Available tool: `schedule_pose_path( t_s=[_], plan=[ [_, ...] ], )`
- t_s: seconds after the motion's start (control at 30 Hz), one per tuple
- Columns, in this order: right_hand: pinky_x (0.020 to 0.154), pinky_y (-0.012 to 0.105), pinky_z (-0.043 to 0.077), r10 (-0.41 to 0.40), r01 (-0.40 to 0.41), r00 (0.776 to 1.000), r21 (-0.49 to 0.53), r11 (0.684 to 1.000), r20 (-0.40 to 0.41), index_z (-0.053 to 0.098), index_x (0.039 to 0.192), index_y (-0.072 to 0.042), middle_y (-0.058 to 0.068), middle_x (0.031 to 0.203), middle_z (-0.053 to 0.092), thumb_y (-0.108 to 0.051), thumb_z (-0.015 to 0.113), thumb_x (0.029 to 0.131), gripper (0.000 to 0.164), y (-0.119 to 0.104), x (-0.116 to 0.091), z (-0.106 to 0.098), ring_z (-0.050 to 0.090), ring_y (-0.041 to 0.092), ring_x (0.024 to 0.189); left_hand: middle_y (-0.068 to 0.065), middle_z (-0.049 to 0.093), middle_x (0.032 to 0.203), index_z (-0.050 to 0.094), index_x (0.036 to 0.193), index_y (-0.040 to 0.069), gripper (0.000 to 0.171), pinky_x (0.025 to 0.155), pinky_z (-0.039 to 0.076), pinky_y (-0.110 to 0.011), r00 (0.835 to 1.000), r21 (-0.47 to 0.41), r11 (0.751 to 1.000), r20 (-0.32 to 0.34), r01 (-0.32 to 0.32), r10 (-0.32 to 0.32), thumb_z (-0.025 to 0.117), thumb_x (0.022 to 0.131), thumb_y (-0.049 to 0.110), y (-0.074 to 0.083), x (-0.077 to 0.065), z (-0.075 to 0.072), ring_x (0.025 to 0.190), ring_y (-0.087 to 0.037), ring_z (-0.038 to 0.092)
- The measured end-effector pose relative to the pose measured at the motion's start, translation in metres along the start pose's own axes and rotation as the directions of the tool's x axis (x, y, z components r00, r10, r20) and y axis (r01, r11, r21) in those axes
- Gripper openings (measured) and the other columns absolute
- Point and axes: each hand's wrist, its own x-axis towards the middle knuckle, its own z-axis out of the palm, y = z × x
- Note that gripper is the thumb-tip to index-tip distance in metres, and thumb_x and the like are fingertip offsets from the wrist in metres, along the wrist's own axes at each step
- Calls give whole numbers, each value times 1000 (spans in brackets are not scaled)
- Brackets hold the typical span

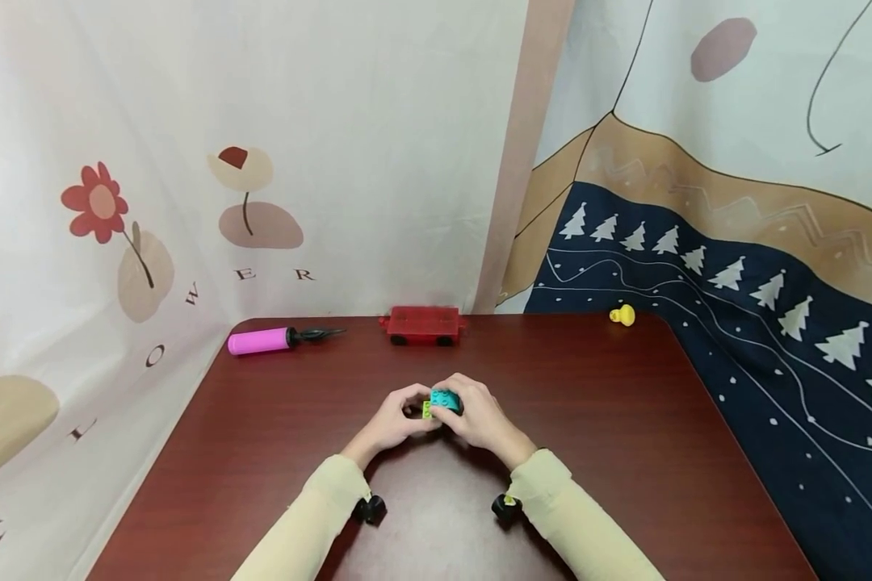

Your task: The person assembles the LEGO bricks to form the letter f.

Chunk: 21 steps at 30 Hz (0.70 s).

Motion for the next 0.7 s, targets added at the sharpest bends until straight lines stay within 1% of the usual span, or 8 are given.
schedule_pose_path(
  t_s=[0.07, 0.13, 0.23, 0.33, 0.4, 0.57, 0.7],
  plan=[
    [74, 27, 54, 4, -4, 1000, -5, 1000, 10, 74, 117, -10, -4, 107, 68, -23, 81, 95, 26, 0, 1, -2, 61, 9, 88, -1, 73, 108, 71, 118, 17, 33, 78, 54, -28, 1000, -5, 1000, 2, 6, -6, 87, 89, 23, 1, 0, -1, 89, -14, 65],
    [75, 28, 54, 6, -6, 1000, -11, 1000, 26, 74, 118, -10, -3, 108, 69, -23, 81, 95, 27, 0, 3, -4, 61, 10, 89, 1, 73, 108, 71, 119, 18, 36, 79, 54, -28, 1000, 9, 1000, 6, 15, -15, 88, 88, 24, 1, 0, -1, 90, -13, 65],
    [75, 28, 53, 4, -3, 999, -24, 1000, 50, 74, 118, -10, -2, 108, 70, -22, 81, 95, 28, -1, 4, -7, 61, 10, 89, 4, 73, 108, 71, 120, 20, 40, 82, 54, -28, 1000, 77, 997, 10, 20, -21, 90, 85, 27, 1, -1, -1, 93, -11, 65],
    [73, 27, 52, 5, -3, 998, -29, 1000, 63, 74, 119, -9, -1, 107, 70, -22, 81, 95, 29, -2, 6, -9, 60, 11, 88, 6, 73, 107, 71, 120, 20, 43, 83, 54, -28, 1000, 148, 989, 2, 12, -13, 92, 83, 28, 0, -1, -1, 94, -10, 65],
    [72, 27, 51, 12, -10, 998, -31, 999, 67, 74, 119, -9, -1, 106, 70, -24, 81, 95, 29, -2, 8, -9, 59, 11, 86, 5, 73, 107, 71, 120, 19, 44, 84, 54, -29, 1000, 161, 987, -9, 14, -12, 93, 82, 27, 1, -2, 0, 94, -11, 66],
    [70, 26, 50, 47, -45, 997, -41, 998, 54, 74, 119, -11, -2, 104, 68, -25, 80, 95, 28, -2, 11, -10, 57, 11, 83, 2, 76, 111, 70, 122, 17, 45, 85, 55, -30, 999, 110, 994, -28, 24, -21, 92, 83, 23, 1, 0, 0, 96, -14, 68],
    [70, 27, 50, 61, -59, 997, -55, 997, 38, 75, 120, -9, -1, 104, 69, -25, 76, 98, 27, 0, 15, -10, 57, 11, 84, -2, 76, 113, 68, 125, 15, 47, 83, 57, -30, 999, 25, 999, -30, 32, -32, 91, 84, 19, 0, 2, 0, 96, -16, 68]
  ],
)
